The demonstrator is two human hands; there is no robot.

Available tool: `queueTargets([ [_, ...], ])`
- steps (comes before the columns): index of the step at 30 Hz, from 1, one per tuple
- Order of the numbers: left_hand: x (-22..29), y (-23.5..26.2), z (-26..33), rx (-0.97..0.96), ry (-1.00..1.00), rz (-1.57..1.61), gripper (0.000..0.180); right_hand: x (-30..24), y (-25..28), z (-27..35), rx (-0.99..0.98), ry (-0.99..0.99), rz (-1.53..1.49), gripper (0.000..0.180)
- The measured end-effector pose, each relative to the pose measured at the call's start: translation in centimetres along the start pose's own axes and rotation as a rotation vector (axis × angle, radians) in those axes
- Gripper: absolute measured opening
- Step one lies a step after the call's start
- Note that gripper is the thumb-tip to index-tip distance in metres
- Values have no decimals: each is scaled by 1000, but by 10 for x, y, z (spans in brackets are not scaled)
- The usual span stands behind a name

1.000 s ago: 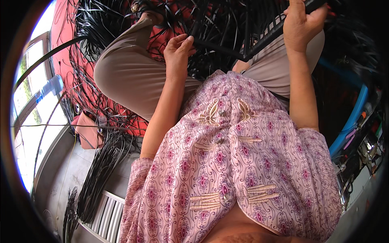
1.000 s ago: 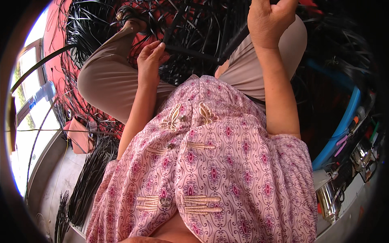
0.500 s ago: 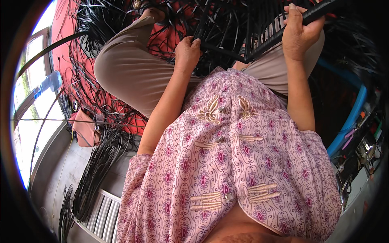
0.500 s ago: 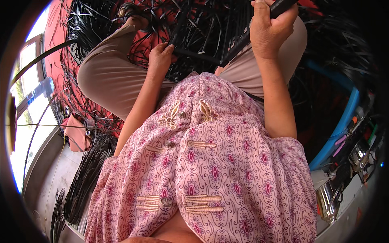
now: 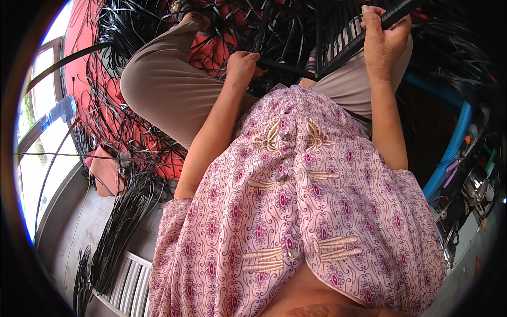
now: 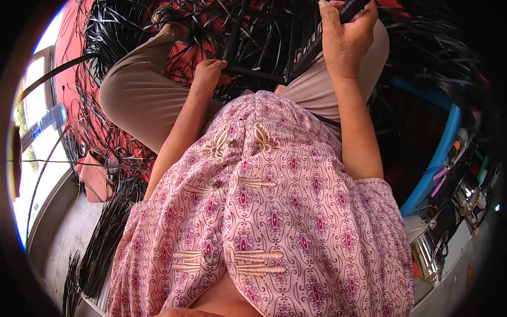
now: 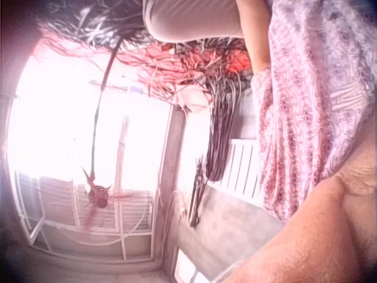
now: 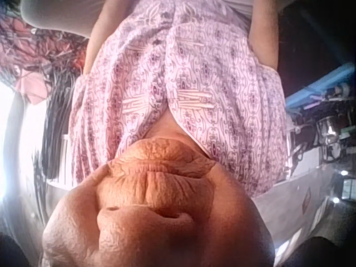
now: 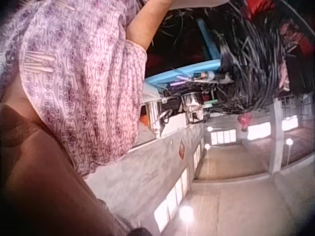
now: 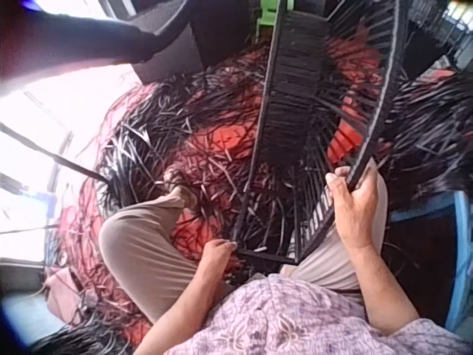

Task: The person weaves black straps onto a metal chair frame. They use a staple gun to secure the ends of the straps and pliers to pull and position the material, handling the frame and straps by hand.

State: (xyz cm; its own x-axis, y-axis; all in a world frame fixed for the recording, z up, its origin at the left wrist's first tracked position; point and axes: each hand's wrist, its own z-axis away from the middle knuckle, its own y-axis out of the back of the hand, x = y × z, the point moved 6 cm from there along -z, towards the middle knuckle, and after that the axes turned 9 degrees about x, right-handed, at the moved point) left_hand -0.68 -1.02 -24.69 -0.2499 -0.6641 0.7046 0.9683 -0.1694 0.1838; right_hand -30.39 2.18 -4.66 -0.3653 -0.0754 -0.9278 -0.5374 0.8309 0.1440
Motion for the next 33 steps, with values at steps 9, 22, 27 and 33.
queueTargets([
  [9,-4,4,3,-8,117,174,19,-3,4,7,79,327,313,67],
  [22,3,3,-12,-74,-694,-223,16,-25,210,-127,470,144,642,69],
  [27,-22,-15,-9,-41,79,206,15,19,375,-200,579,591,1326,64],
  [33,-22,-11,-4,-48,-5,257,15,166,571,-302,89,-245,1556,68],
])
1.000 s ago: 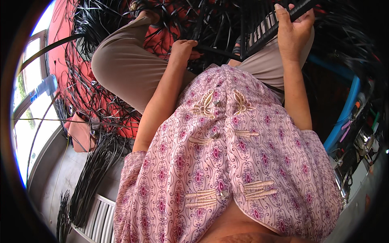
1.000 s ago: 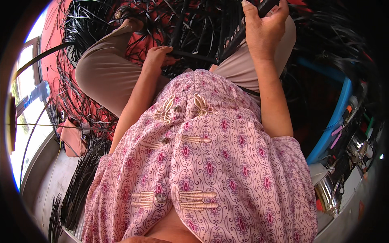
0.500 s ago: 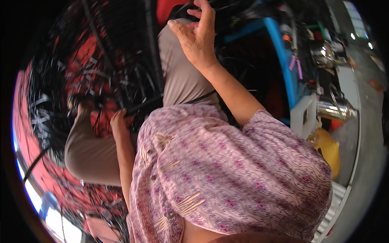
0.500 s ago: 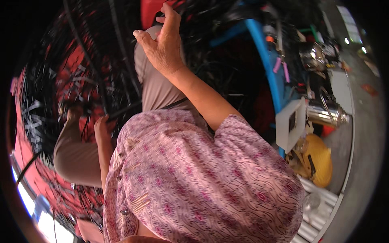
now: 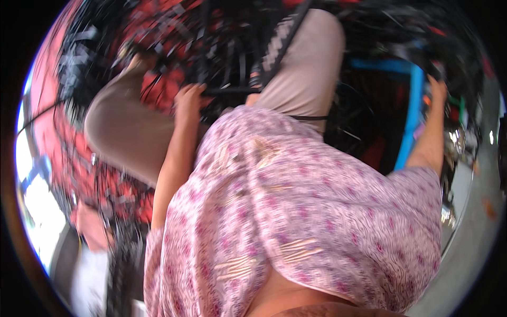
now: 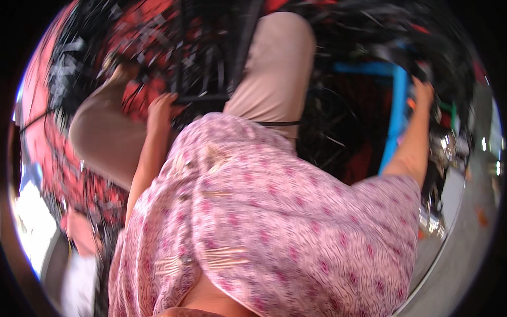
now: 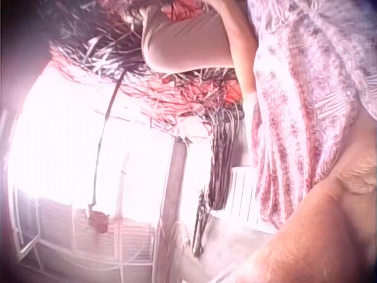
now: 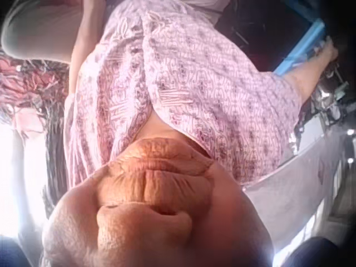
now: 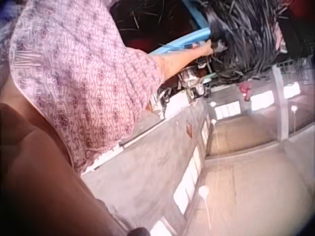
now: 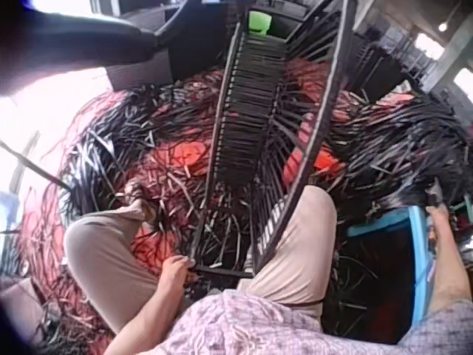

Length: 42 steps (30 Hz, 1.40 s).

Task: The person weaves black straps onto a metal chair frame. They use a staple gun to secure the ends of the straps and pliers to pull and position the material, handling the frame and straps by hand.

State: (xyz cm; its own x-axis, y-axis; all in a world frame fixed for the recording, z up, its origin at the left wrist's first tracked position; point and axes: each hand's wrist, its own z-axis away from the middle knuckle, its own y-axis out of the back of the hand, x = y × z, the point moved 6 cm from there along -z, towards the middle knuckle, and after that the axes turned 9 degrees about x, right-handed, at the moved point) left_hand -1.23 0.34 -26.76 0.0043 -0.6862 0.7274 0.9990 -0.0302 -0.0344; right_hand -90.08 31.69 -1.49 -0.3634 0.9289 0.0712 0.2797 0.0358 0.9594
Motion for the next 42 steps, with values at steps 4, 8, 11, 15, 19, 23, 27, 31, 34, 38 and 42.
queueTargets([
  [4,2,6,14,130,45,-30,17,7,-29,-17,-55,22,-376,63],
  [8,0,2,17,179,63,-56,18,-21,4,-3,254,130,-172,68],
  [11,-5,-1,11,169,64,-51,18,-27,36,18,295,83,-155,75],
  [15,-4,-1,8,172,68,-81,18,-47,119,68,353,-1,-718,54],
  [19,-5,3,12,210,69,-22,18,-157,231,192,-104,-52,-1470,27],
  [23,6,-7,20,181,80,14,20,-270,265,313,-647,20,-1618,31],
  [27,-5,-9,9,117,90,-41,17,-384,267,408,-813,198,-1371,30],
  [31,-7,-9,8,144,76,39,17,-481,214,463,-1292,494,-1077,28],
  [34,-9,-45,6,139,39,105,22,-505,150,453,-1512,536,-954,24],
  [38,-16,-61,12,168,66,104,21,-513,129,444,-1594,409,-893,21],
  [42,-9,-74,23,177,72,81,20,-522,124,436,-1653,379,-839,19],
])
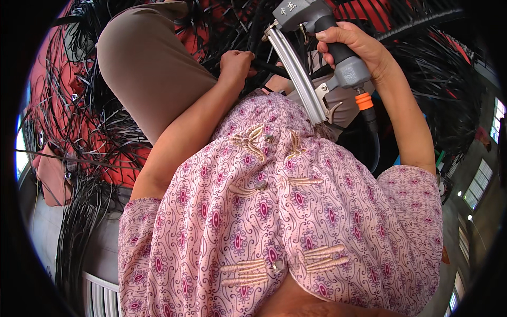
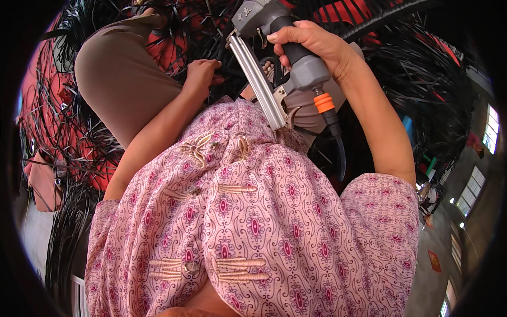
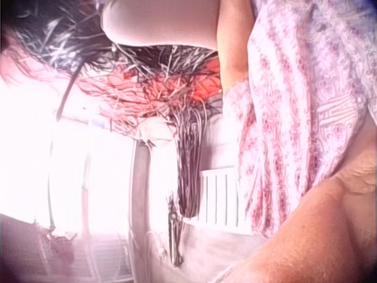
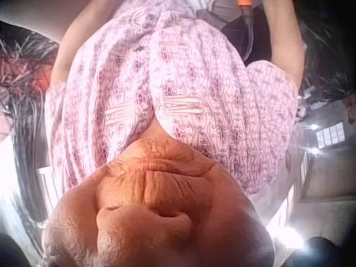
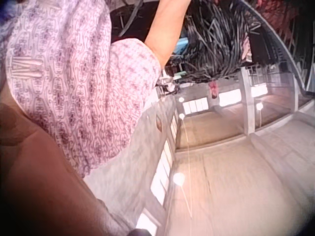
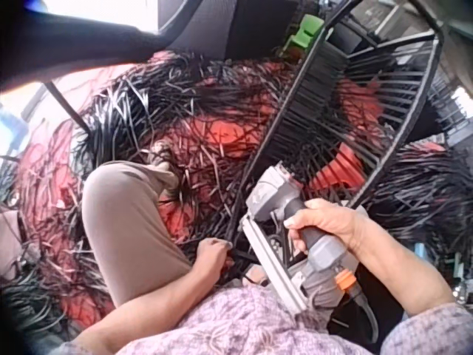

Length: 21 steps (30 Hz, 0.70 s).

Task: The person weaves black straps onto a metal chair frame. They use a staple gun to secure the ends of the straps and pliers to pull and position the material, handling the frame and straps by hand.

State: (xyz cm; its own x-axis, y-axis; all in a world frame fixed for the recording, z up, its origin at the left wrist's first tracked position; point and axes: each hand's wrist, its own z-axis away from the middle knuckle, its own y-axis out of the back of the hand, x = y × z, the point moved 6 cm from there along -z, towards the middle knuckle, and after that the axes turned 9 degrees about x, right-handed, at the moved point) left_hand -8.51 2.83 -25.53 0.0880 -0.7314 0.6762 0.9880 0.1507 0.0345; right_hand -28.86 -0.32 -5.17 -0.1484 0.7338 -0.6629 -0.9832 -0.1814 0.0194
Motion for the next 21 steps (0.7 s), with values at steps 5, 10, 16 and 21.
queueTargets([
  [5,12,-12,12,-54,-62,14,22,7,3,-8,36,-22,-36,19],
  [10,16,-22,17,-61,-62,54,23,8,1,-6,12,-14,-9,17],
  [16,20,-24,25,-7,-86,-20,22,9,2,-7,30,-28,25,18],
  [21,18,-27,26,11,-81,1,22,11,1,-11,9,-57,51,18],
])
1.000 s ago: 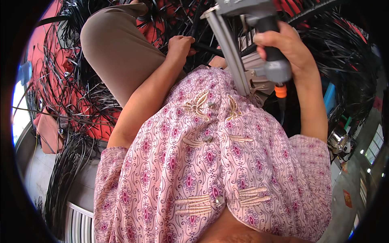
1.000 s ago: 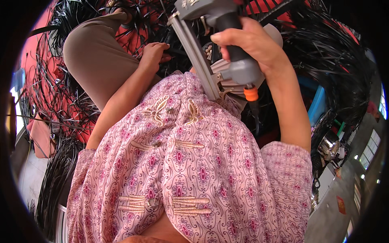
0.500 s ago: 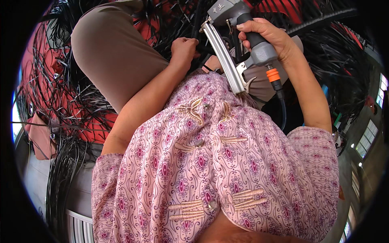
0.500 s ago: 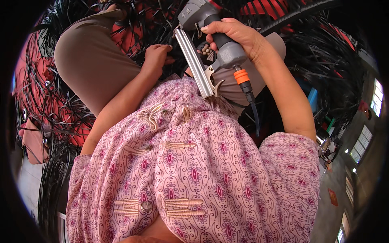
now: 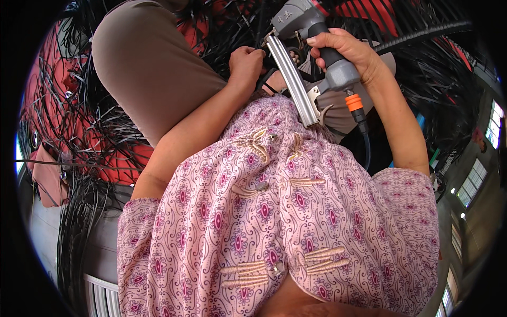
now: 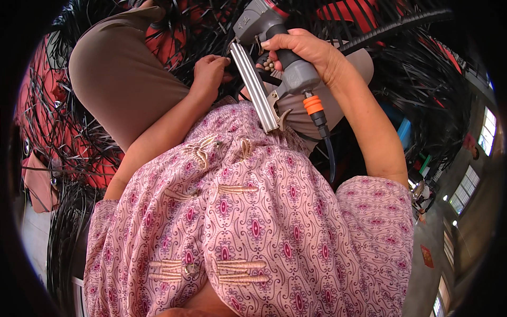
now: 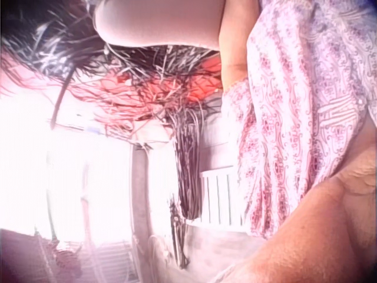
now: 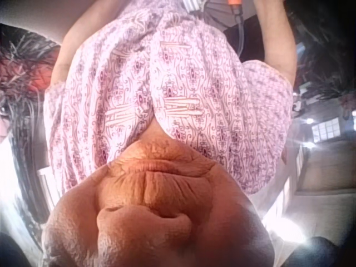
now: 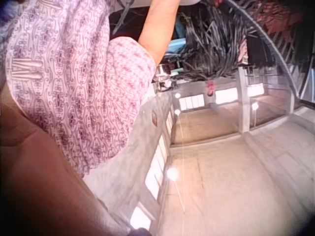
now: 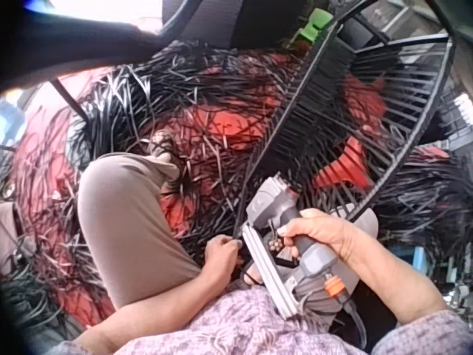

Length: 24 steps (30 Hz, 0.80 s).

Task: The person weaves black straps onto a metal chair frame. They use a staple gun to secure the ends of the straps and pliers to pull and position the material, handling the frame and straps by hand.

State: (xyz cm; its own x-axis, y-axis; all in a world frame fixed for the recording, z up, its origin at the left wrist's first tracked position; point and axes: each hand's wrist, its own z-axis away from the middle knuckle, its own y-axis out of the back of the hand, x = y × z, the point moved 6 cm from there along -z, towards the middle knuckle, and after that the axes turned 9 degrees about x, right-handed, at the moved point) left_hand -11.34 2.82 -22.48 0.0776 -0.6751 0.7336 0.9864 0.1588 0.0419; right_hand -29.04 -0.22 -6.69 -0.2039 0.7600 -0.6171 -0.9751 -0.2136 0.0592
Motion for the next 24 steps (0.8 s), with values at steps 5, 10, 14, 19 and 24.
queueTargets([
  [5,-7,-2,-2,9,6,-11,22,3,-1,0,2,-19,-16,19],
  [10,-15,-4,-3,-2,18,-29,24,12,1,-6,3,-31,-18,19],
  [14,-14,-5,-2,-17,15,-37,26,12,1,-6,-1,-38,-26,18],
  [19,-15,-7,0,-16,12,-21,26,10,0,-5,23,-47,-41,16],
  [24,-9,-8,5,-29,13,-20,26,9,0,-3,50,-39,-32,15],
])
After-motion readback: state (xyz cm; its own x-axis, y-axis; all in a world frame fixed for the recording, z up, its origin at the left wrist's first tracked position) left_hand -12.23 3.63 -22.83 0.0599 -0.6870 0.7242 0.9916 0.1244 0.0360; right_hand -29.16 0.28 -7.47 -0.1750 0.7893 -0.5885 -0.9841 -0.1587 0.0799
